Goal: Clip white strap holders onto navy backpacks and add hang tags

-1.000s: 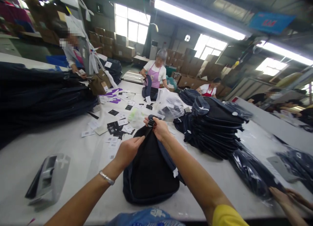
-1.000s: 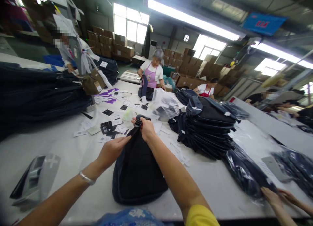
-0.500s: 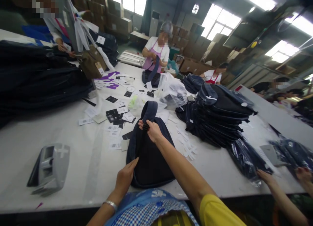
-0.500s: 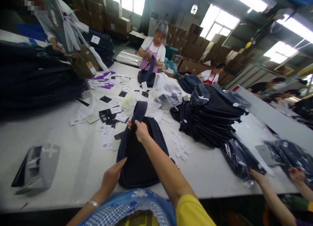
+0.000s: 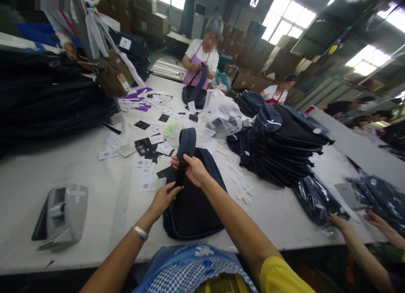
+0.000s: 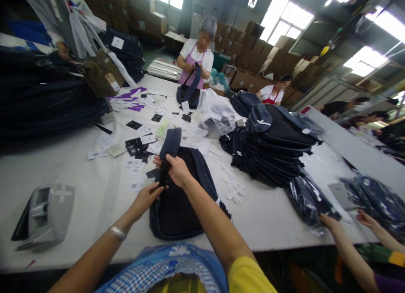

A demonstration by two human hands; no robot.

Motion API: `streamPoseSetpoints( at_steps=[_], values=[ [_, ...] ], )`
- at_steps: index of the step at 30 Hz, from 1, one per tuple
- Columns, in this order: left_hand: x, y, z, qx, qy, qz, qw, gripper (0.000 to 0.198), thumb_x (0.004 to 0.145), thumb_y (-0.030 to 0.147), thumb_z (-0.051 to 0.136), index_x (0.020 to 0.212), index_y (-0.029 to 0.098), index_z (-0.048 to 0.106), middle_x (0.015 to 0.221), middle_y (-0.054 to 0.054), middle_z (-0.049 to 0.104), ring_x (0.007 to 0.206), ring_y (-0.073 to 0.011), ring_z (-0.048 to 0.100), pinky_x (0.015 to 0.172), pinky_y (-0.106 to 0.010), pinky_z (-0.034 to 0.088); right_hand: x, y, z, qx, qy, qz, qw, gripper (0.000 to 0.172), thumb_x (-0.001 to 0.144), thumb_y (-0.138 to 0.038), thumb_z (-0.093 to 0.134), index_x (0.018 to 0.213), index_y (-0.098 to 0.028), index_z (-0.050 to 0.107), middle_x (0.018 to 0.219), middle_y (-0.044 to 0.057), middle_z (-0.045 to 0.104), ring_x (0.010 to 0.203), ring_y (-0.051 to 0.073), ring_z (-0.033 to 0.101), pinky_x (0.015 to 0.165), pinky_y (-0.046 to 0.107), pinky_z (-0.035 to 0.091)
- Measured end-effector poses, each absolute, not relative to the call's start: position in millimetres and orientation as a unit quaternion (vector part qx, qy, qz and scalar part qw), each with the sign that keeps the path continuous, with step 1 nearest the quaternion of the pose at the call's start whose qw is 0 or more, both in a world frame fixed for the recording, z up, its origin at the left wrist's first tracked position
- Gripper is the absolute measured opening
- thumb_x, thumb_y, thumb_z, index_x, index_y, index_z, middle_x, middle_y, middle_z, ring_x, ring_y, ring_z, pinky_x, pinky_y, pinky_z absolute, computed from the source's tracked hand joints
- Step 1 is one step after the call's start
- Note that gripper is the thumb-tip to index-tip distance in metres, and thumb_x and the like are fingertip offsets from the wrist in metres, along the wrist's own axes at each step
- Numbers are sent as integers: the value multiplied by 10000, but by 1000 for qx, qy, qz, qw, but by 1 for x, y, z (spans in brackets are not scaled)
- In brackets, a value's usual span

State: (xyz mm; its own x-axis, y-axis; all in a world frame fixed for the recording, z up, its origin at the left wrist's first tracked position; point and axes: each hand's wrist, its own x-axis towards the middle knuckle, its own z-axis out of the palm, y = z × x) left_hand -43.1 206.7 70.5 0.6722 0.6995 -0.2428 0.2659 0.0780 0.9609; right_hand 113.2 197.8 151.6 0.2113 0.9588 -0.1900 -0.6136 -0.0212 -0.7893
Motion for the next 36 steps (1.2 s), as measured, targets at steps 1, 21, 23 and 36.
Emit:
streamPoseSetpoints(
  at_steps=[1, 21, 23, 36],
  values=[
    [-41, 210, 72, 639, 351, 159, 666, 506, 827, 551, 559, 1119, 154, 674, 672, 6, 597, 530, -98, 449, 504, -213, 330, 115, 196, 153, -400, -213, 595, 664, 208, 906, -252, 572, 1018, -82, 619, 1030, 154, 698, 914, 229, 692, 885, 397, 561],
    [-44, 220, 25, 641, 386, 101, 655, 481, 741, 379, 550, 1108, 91, 670, 791, -79, 708, 690, -194, 658, 580, -271, 510, 79, 100, 130, -531, -121, 547, 635, 375, 799, -447, 702, 1022, -153, 632, 1055, 68, 677, 1029, 215, 611, 982, 364, 446],
    [-44, 223, 21, 663, 401, 101, 624, 469, 762, 346, 509, 1126, 97, 667, 730, -65, 700, 630, -183, 640, 616, -287, 510, 70, 81, 113, -543, -93, 562, 616, 395, 746, -432, 731, 1010, -151, 646, 1028, 65, 683, 1051, 229, 598, 1007, 372, 420],
    [-20, 233, 12, 823, 282, -19, 493, 220, 754, 279, 566, 793, 169, 753, 792, -65, 733, 741, -212, 643, 666, -244, 425, 35, 42, 43, -495, -6, 653, 573, 663, 626, -391, 845, 1149, -213, 480, 967, 48, 669, 857, 213, 671, 758, 379, 543]
  ],
)
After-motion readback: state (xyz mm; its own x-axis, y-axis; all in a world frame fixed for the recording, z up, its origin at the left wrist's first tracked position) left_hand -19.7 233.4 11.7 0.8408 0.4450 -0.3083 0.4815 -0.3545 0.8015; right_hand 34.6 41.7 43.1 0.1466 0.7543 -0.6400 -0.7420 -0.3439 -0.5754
